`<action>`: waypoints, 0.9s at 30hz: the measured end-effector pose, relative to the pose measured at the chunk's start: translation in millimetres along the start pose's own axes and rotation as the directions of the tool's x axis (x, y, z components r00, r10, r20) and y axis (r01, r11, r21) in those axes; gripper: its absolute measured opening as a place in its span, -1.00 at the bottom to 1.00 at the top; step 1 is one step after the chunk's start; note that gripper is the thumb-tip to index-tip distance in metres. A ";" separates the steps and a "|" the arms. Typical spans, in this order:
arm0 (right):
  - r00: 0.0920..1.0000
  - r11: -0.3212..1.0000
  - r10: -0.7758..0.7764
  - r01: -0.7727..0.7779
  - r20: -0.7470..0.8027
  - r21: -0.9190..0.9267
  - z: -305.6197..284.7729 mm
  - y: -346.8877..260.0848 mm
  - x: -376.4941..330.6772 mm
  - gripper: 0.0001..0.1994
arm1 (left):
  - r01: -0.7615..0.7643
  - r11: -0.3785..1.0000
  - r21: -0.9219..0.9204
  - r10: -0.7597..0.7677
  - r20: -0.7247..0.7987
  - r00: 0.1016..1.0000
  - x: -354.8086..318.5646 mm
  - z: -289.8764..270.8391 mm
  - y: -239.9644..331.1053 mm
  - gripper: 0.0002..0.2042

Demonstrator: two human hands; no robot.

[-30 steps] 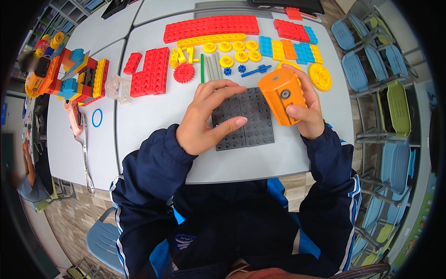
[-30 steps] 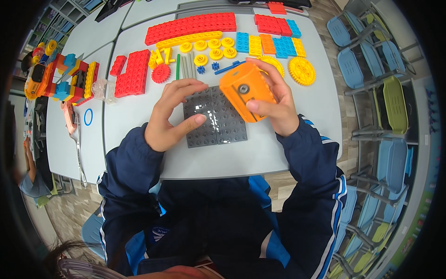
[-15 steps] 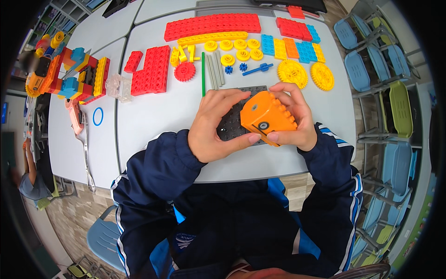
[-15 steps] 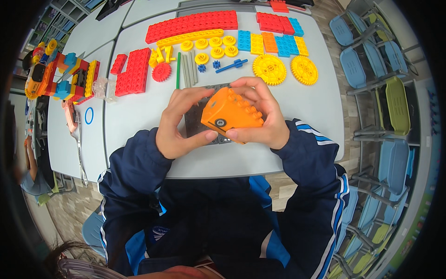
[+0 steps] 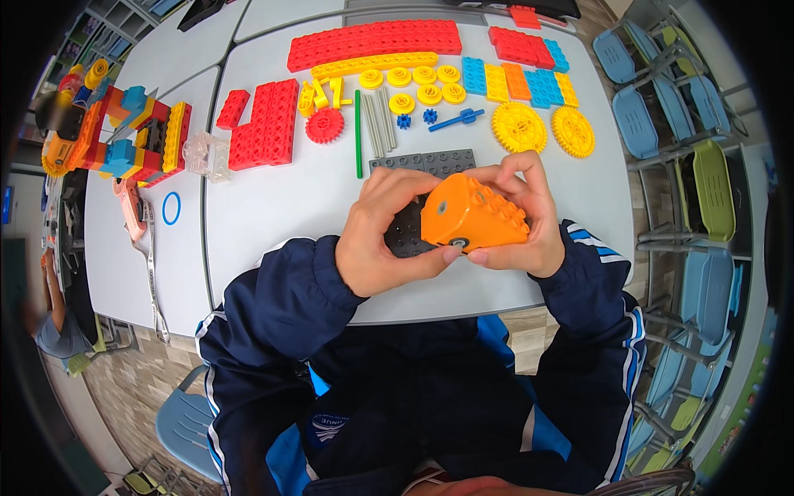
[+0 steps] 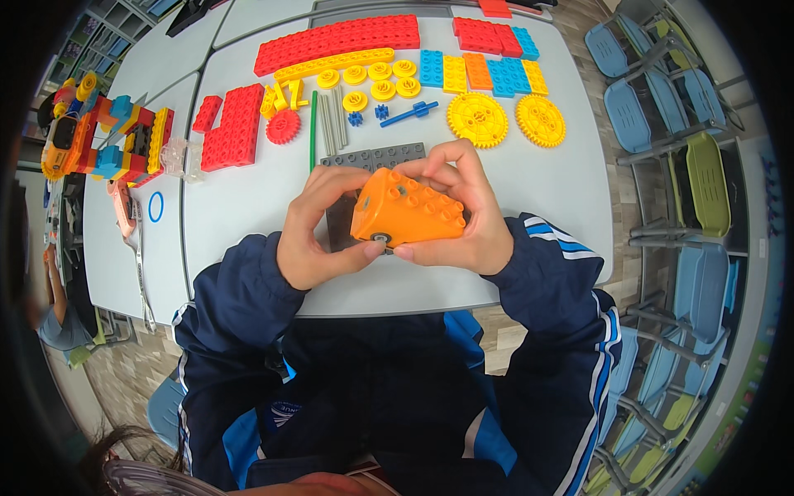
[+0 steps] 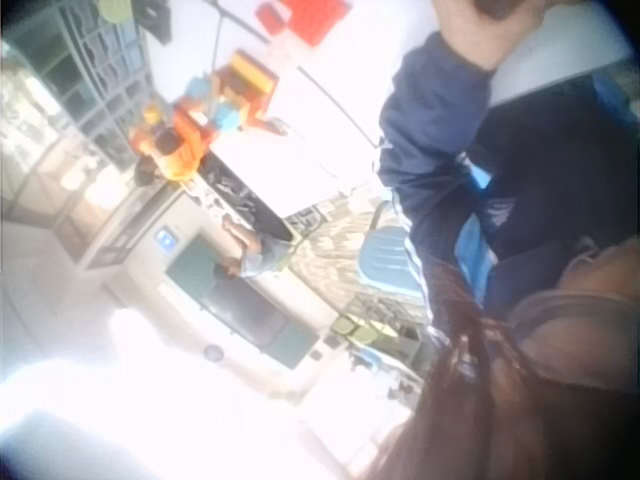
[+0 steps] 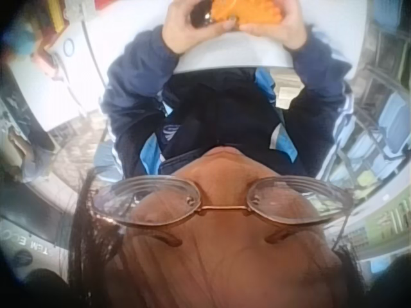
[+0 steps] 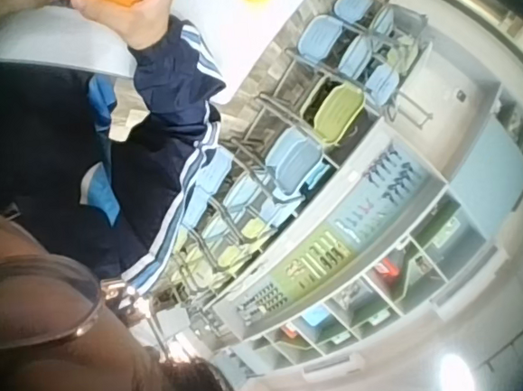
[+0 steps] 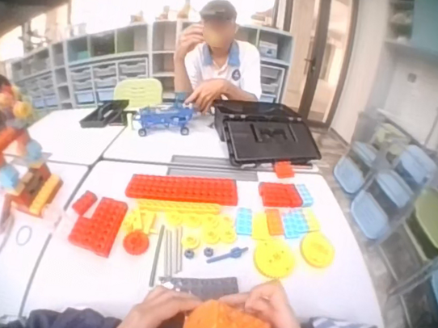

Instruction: The person assembles colorful plastic building blocks and gears on a gray baseplate. They connect an orange motor-like piece, attach blue and yellow gear components, and arrange rods and plates on the table.

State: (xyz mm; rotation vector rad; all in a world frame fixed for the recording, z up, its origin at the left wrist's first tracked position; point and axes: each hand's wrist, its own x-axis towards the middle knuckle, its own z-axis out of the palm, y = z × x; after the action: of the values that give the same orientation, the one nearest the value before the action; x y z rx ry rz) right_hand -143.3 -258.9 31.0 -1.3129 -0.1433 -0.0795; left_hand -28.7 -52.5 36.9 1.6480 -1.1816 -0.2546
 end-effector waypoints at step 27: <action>0.988 0.966 -0.133 0.147 0.079 -0.210 1.0 7.0 -1.7 -0.30 | 0.000 0.999 0.037 0.004 -0.101 0.995 -2.9 1.4 9.2 -0.36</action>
State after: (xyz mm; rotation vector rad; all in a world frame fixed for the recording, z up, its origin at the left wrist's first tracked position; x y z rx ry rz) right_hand -144.0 -256.2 24.3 -1.5218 -0.2896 -0.1776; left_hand -36.3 -50.8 42.7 1.6724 -1.1178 -0.1468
